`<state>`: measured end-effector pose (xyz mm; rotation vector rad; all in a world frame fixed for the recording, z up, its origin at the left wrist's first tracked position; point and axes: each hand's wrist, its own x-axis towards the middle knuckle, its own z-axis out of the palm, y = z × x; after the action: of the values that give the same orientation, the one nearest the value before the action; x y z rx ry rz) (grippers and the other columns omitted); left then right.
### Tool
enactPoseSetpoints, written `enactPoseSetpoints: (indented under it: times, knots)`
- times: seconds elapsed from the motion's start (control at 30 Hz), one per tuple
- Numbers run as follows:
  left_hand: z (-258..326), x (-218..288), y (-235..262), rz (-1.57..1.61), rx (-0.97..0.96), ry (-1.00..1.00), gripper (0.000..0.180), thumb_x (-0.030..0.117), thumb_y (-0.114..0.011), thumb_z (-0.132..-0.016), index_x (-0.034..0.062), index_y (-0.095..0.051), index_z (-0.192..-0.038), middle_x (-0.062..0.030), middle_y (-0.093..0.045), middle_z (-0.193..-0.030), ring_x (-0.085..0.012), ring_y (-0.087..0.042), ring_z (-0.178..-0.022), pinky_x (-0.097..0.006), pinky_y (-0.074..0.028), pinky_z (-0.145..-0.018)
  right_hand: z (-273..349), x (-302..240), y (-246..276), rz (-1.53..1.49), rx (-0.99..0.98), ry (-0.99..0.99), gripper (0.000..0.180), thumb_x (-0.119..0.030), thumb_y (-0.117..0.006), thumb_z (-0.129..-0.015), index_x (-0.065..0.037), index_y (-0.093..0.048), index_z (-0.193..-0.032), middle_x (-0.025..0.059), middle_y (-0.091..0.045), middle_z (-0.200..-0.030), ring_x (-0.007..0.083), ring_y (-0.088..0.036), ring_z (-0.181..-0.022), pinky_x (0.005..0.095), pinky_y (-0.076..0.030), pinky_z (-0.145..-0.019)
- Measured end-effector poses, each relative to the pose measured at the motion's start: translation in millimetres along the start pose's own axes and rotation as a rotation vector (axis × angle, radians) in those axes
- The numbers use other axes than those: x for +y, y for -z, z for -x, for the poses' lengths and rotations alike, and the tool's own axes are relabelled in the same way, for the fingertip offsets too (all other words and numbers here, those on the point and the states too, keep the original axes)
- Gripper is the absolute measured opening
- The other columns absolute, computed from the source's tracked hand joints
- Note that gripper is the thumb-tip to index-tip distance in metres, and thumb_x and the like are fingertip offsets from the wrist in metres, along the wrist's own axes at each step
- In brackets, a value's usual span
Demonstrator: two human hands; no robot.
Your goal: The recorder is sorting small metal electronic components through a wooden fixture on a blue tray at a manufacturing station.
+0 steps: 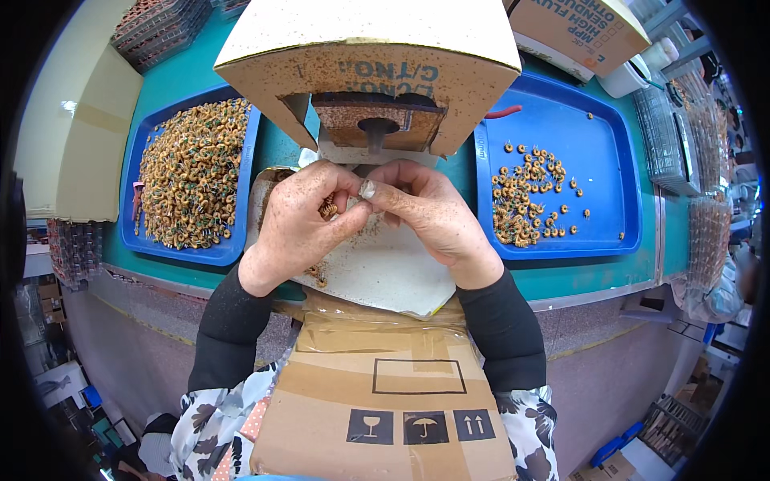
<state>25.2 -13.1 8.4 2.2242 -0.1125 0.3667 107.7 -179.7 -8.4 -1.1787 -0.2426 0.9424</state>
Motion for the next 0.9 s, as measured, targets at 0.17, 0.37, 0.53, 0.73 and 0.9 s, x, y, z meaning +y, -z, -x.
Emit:
enactPoseSetpoints:
  times: [0.17,0.37,0.53,0.73,0.9]
  knots:
    - [-0.5,-4.7,3.5,-0.053,-0.001,-0.036,0.019,0.014,-0.071,-0.073,0.0055,-0.059,-0.086,-0.0076,-0.055,-0.074,-0.0222,-0.057,-0.064,-0.033,-0.047,-0.057,0.0,0.0,5.3,-0.002,0.026,-0.062,0.026,-0.021,-0.07,-0.084,-0.001,-0.062,-0.099,0.0008,-0.061,-0.087,0.0039,-0.047,-0.066,0.0182,-0.036,-0.056]
    - [-7.0,-2.3,9.7,0.094,-0.013,0.14,0.022,0.016,-0.073,-0.075,0.0027,-0.061,-0.089,-0.0067,-0.057,-0.074,-0.0173,-0.056,-0.065,-0.03,-0.047,-0.059,5.0,-6.8,3.2,-0.071,0.05,0.017,0.022,-0.013,-0.066,-0.086,-0.002,-0.063,-0.105,0.0002,-0.062,-0.088,0.0012,-0.043,-0.063,0.0164,-0.032,-0.052]
    - [-2.8,-8.6,5.0,0.366,-0.133,0.308,0.022,0.018,-0.072,-0.078,-0.0003,-0.065,-0.089,-0.0067,-0.059,-0.075,-0.014,-0.057,-0.068,-0.029,-0.047,-0.062,6.2,-7.3,3.1,-0.057,0.051,0.04,0.022,-0.011,-0.063,-0.088,-0.001,-0.063,-0.108,0.0,-0.061,-0.088,0.001,-0.041,-0.063,0.0153,-0.03,-0.051]
    - [-2.8,-5.1,1.0,0.219,-0.016,0.116,0.016,0.014,-0.07,-0.08,0.0012,-0.067,-0.088,-0.0076,-0.06,-0.074,-0.0166,-0.058,-0.067,-0.03,-0.048,-0.063,9.8,-12.2,0.5,0.015,0.039,0.059,0.025,-0.009,-0.058,-0.09,0.0,-0.062,-0.113,-0.0026,-0.057,-0.083,0.0013,-0.036,-0.06,0.016,-0.027,-0.05]
    - [-2.6,-1.6,-0.3,0.117,0.044,0.009,0.013,0.012,-0.069,-0.08,0.0022,-0.067,-0.089,-0.0084,-0.06,-0.074,-0.0187,-0.059,-0.065,-0.031,-0.048,-0.059,8.8,-11.0,2.1,-0.012,0.02,0.065,0.026,-0.009,-0.058,-0.09,-0.001,-0.061,-0.115,-0.0042,-0.054,-0.079,0.0012,-0.033,-0.058,0.0169,-0.026,-0.049]
